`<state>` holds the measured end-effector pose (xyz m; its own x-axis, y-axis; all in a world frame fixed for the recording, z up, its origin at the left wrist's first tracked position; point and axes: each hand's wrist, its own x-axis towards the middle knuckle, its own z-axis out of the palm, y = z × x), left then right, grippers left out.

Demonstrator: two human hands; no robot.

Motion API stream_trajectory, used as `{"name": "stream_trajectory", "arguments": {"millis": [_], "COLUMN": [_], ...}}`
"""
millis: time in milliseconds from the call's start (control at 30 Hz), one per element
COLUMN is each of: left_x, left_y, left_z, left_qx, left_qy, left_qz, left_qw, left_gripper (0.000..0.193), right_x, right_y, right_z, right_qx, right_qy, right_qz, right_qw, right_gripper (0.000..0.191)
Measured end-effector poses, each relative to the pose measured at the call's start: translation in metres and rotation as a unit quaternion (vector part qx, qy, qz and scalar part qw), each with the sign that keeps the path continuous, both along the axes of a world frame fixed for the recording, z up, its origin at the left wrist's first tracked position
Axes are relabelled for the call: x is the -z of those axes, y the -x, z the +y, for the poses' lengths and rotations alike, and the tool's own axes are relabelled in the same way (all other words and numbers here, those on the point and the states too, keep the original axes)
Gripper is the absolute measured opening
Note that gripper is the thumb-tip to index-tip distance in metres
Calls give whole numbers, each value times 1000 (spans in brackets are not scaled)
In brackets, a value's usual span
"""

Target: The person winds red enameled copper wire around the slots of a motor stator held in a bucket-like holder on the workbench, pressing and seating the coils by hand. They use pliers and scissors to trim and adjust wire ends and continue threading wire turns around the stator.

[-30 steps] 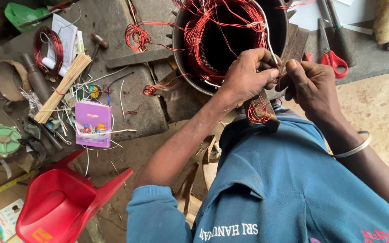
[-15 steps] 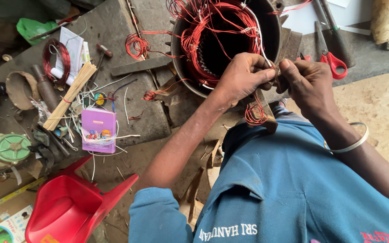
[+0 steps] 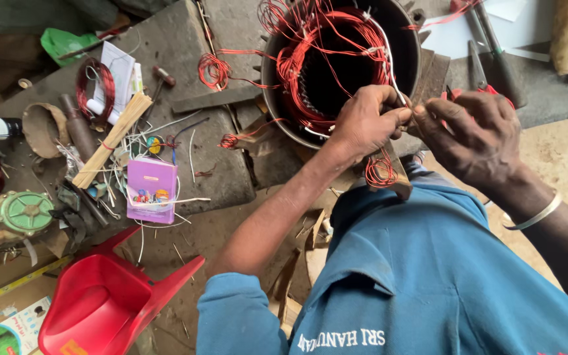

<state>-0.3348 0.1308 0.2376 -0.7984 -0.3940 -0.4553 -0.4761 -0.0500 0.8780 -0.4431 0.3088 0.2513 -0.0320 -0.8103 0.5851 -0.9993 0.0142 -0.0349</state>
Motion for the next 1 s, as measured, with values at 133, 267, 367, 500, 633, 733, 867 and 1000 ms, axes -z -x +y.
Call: {"name": "stream_trajectory", "arguments": {"millis": [133, 267, 367, 500, 633, 733, 867, 1000], "left_x": [2, 1, 1, 1, 1, 2, 1, 0], "left_y": [-4, -7, -7, -5, -5, -5, -7, -8], "left_z": [5, 15, 15, 12, 11, 13, 17, 15], "left_qx": [-5, -29, -19, -27, -27, -32, -43, -41], "left_qy": [68, 237, 116, 113, 88, 99, 221, 56], "left_qz": [13, 59, 11, 25, 39, 46, 86, 55], "left_qw": [998, 969, 993, 993, 995, 994, 971, 996], "left_gripper": [14, 15, 14, 14, 14, 13, 12, 10], "right_x": [24, 28, 11, -11, 0, 22, 35, 14], "right_y": [-14, -20, -6, 13, 5, -12, -16, 3], "right_z": [-8, -5, 5, 13, 5, 0, 8, 19], "right_qx": [85, 181, 193, 81, 37, 90, 188, 187], "right_qy": [-167, -139, -233, -153, -112, -160, -147, -203], "right_qz": [-160, -716, -569, -230, -149, -270, -694, -473], "right_qw": [969, 660, 764, 958, 982, 945, 680, 837], "right_gripper": [13, 24, 23, 24, 17, 16, 21, 27]}}
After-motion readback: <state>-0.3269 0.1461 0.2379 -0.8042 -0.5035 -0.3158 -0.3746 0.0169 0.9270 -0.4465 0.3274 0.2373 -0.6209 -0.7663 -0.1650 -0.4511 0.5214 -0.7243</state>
